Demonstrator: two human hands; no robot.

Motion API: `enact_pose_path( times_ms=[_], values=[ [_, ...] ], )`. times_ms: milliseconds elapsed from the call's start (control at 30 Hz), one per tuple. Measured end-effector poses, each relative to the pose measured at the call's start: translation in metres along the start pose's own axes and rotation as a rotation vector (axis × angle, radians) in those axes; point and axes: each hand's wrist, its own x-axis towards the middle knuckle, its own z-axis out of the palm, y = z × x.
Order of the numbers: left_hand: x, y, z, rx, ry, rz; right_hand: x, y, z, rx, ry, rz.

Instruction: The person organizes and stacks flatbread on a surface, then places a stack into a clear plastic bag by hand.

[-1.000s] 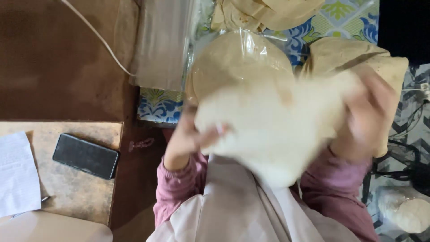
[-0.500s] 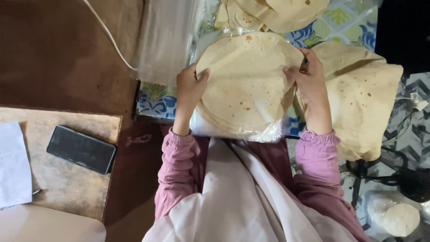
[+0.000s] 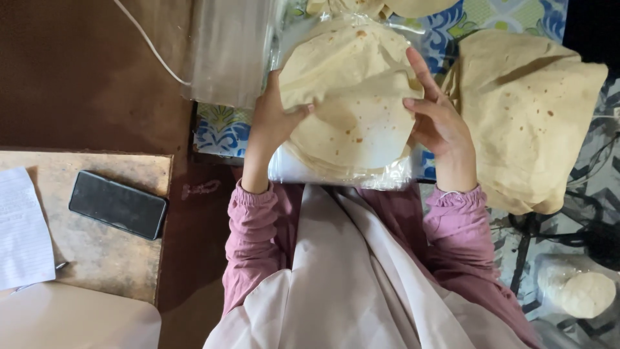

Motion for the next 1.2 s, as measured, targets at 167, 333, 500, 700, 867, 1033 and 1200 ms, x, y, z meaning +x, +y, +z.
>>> enact_pose_path(
  times_ms=[167, 333, 500, 700, 867, 1033, 1200],
  values=[
    [0.001, 0.003, -0.001, -0.03, 0.008, 0.002, 0.006, -0.006, 0.003, 0.058, 0.13, -0.069],
    [0.001, 0.0, 0.0, -0.021, 0.007, 0.002, 0.002, 0.004, -0.019, 0.265, 0.117, -0.099],
    [0.001, 0.005, -0.001, -0.008, 0.024, -0.005, 0.01, 0.033, -0.014, 0.393, 0.268, -0.022],
    [0.001, 0.0, 0.0, 0.024, 0.03, 0.01, 0.0, 0.03, 0.004, -0.022, 0.277, 0.055],
    [0.001, 0.004, 0.0, -0.005, 0.031, -0.005, -0.009, 0.027, -0.017, 0.048, 0.237, 0.044],
    [0.002, -0.002, 0.002, 0.011, 0.037, -0.003, -0.009, 0.027, -0.006, 0.043, 0.172, 0.074],
    [0.003, -0.005, 0.003, 0.01, 0.038, 0.046, -0.009, 0.012, 0.019, -0.032, 0.274, 0.013]
  ],
)
